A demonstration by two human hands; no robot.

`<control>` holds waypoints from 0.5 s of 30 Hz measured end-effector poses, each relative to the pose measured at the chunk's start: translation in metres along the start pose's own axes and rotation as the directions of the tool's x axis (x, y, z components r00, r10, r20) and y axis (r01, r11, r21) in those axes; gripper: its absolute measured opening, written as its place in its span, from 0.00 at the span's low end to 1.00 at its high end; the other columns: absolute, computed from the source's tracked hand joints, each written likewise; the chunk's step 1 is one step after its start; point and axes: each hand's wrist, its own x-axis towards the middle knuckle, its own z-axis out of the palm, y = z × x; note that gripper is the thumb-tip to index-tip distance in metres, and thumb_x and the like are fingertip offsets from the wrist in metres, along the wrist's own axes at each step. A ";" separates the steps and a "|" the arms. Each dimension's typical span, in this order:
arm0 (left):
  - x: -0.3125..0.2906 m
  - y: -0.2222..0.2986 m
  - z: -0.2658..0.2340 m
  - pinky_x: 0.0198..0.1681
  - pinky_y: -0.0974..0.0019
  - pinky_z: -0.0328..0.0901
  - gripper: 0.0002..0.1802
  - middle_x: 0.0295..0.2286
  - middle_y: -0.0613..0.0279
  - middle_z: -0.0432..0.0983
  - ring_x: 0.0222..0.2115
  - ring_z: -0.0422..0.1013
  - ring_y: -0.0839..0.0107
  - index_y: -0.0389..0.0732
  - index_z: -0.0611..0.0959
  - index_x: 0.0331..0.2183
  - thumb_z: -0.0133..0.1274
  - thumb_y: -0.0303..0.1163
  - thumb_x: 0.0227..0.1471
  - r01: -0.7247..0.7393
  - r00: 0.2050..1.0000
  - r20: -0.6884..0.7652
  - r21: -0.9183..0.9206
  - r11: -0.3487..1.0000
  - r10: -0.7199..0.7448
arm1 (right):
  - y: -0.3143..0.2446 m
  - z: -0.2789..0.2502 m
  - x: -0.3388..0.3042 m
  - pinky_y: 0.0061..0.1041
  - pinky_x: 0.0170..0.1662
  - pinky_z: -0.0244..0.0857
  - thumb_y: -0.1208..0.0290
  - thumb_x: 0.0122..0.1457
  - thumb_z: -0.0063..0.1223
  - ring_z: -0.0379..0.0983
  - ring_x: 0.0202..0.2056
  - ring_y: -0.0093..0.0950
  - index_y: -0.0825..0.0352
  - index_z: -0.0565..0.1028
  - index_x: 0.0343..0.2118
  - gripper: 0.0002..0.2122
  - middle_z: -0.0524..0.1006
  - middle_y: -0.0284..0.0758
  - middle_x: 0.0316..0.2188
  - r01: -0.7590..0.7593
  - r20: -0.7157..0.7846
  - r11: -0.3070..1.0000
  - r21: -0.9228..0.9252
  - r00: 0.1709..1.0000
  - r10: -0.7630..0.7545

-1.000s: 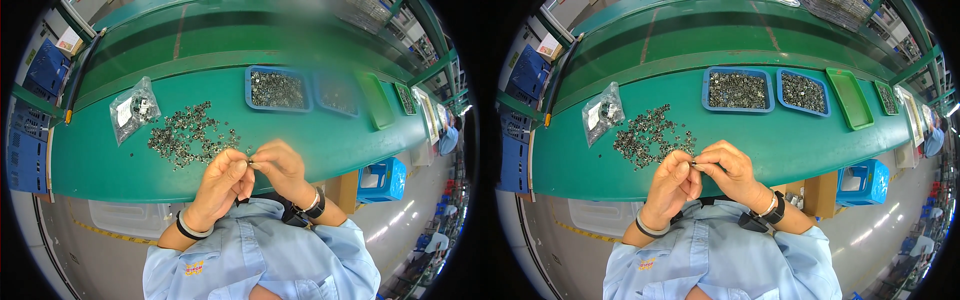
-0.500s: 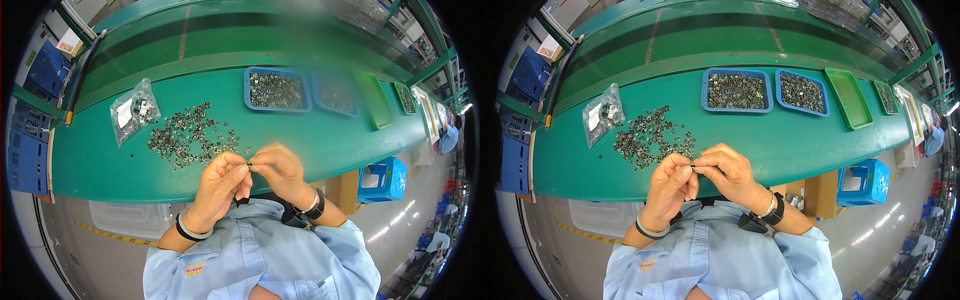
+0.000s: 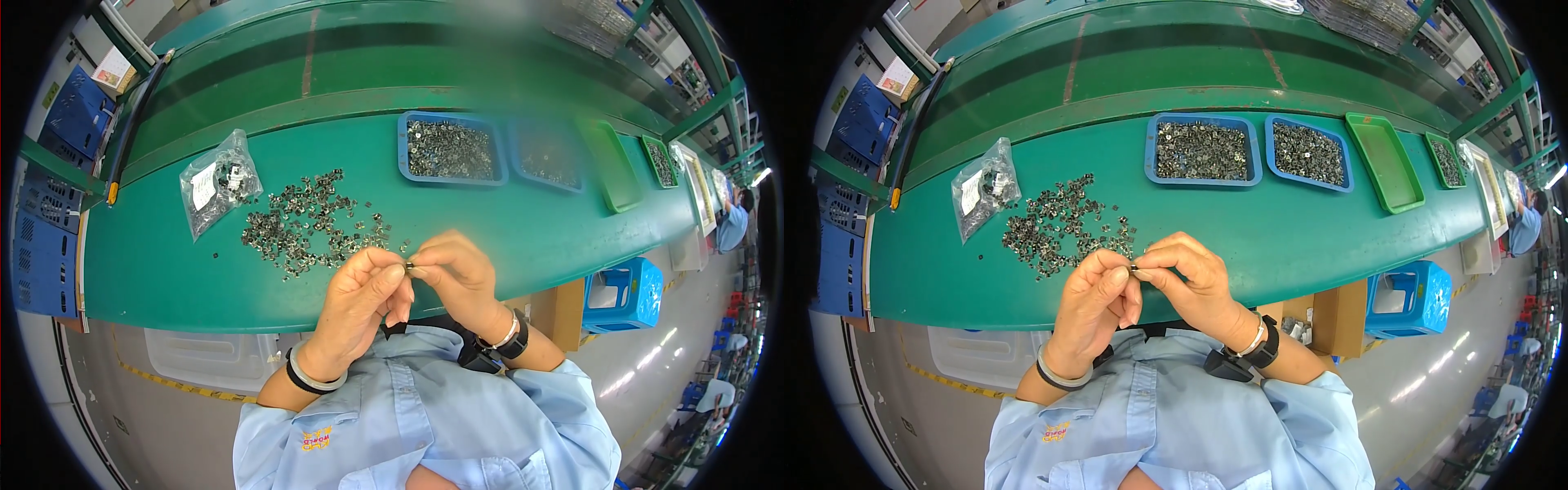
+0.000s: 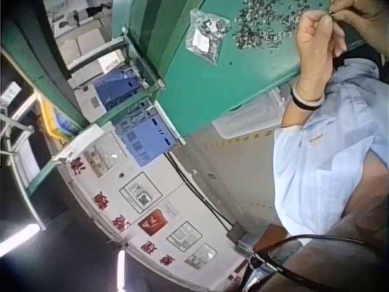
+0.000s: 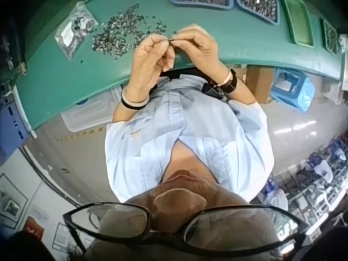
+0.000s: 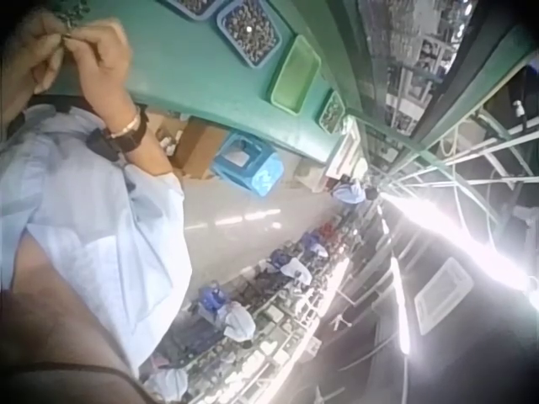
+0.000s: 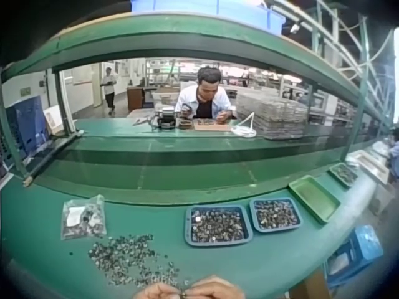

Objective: The person picks up a metal component and a small black part by hand, presses them together, and places the assembled unit into a blue tray.

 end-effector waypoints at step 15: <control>0.000 -0.004 0.002 0.17 0.76 0.59 0.07 0.22 0.61 0.74 0.17 0.67 0.77 0.39 0.73 0.35 0.48 0.32 0.56 -0.024 1.000 0.009 -0.039 0.999 0.025 | 0.002 0.004 -0.003 0.21 0.33 0.68 0.81 0.49 0.58 0.72 0.31 0.25 0.65 0.76 0.31 0.07 0.76 0.33 0.28 -0.087 -0.034 0.986 0.139 0.995 0.093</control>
